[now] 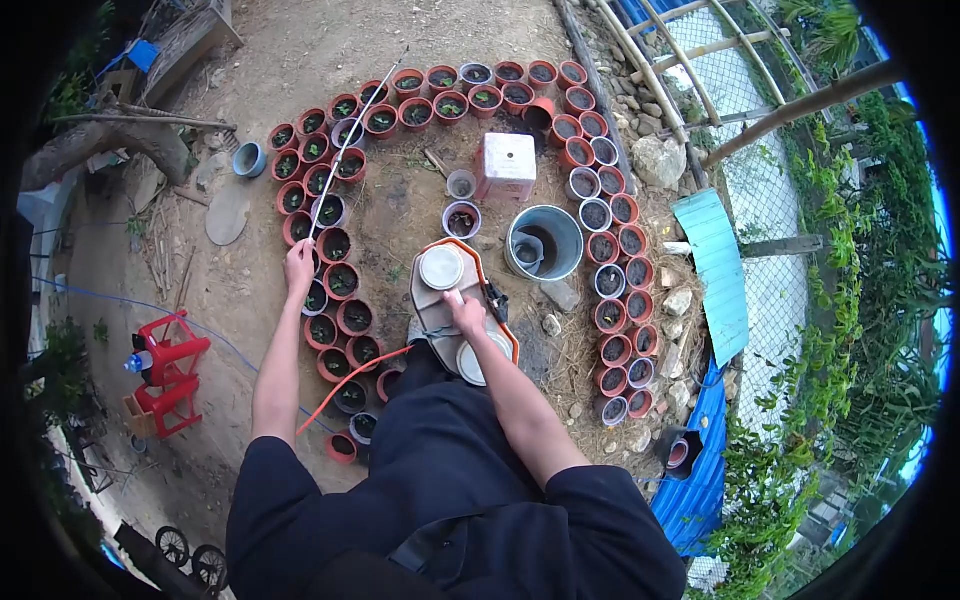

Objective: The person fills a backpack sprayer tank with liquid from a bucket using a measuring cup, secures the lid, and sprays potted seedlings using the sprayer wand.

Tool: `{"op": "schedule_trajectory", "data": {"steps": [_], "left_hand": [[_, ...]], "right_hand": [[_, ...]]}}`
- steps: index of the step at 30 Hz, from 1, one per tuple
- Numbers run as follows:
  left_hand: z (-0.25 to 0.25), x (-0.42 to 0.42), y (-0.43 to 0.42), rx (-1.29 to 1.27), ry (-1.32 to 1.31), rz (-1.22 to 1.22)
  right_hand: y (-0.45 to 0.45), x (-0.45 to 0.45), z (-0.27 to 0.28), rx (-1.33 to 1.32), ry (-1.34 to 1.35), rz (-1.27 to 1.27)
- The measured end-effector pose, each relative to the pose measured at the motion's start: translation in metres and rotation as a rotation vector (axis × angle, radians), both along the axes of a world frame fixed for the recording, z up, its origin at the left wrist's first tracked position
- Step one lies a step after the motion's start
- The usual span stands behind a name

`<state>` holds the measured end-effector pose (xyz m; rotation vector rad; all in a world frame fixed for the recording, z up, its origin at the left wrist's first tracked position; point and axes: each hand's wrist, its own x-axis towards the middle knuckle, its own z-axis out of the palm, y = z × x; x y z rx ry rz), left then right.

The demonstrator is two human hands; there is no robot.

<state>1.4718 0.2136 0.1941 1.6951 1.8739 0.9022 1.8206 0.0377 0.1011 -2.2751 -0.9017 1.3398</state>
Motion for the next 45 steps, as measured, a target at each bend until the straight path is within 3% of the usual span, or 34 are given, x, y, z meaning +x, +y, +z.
{"op": "schedule_trajectory", "data": {"steps": [4,9,12,23,26,27,30,35,45], "left_hand": [[-0.005,-0.041,-0.054,-0.064,-0.090,0.146],[0.000,-0.075,-0.137,-0.154,-0.099,0.293],[0.000,-0.085,-0.202,-0.154,-0.119,0.375],[0.002,-0.049,-0.447,-0.213,-0.084,0.576],[0.024,-0.014,-0.499,-0.328,-0.205,0.725],[0.020,-0.002,-0.518,-0.193,-0.243,0.734],[0.021,0.042,-0.578,-0.187,-0.287,0.821],[0.042,0.133,-0.651,-0.346,-0.363,0.982],[0.052,0.343,-0.665,-0.163,-0.520,1.468]], "right_hand": [[0.008,-0.007,0.030,-0.054,0.131,-0.012],[0.011,-0.010,0.015,-0.047,0.171,0.032],[0.011,-0.013,0.006,-0.030,0.332,-0.058],[-0.019,0.001,0.023,0.019,0.308,-0.021],[-0.027,0.008,0.029,0.004,0.360,-0.016],[-0.027,0.010,0.034,-0.007,0.346,0.021],[-0.031,0.007,0.048,-0.032,0.426,0.048],[-0.023,-0.002,0.053,-0.082,0.390,0.101],[0.023,-0.001,-0.024,-0.205,0.370,0.363]]}}
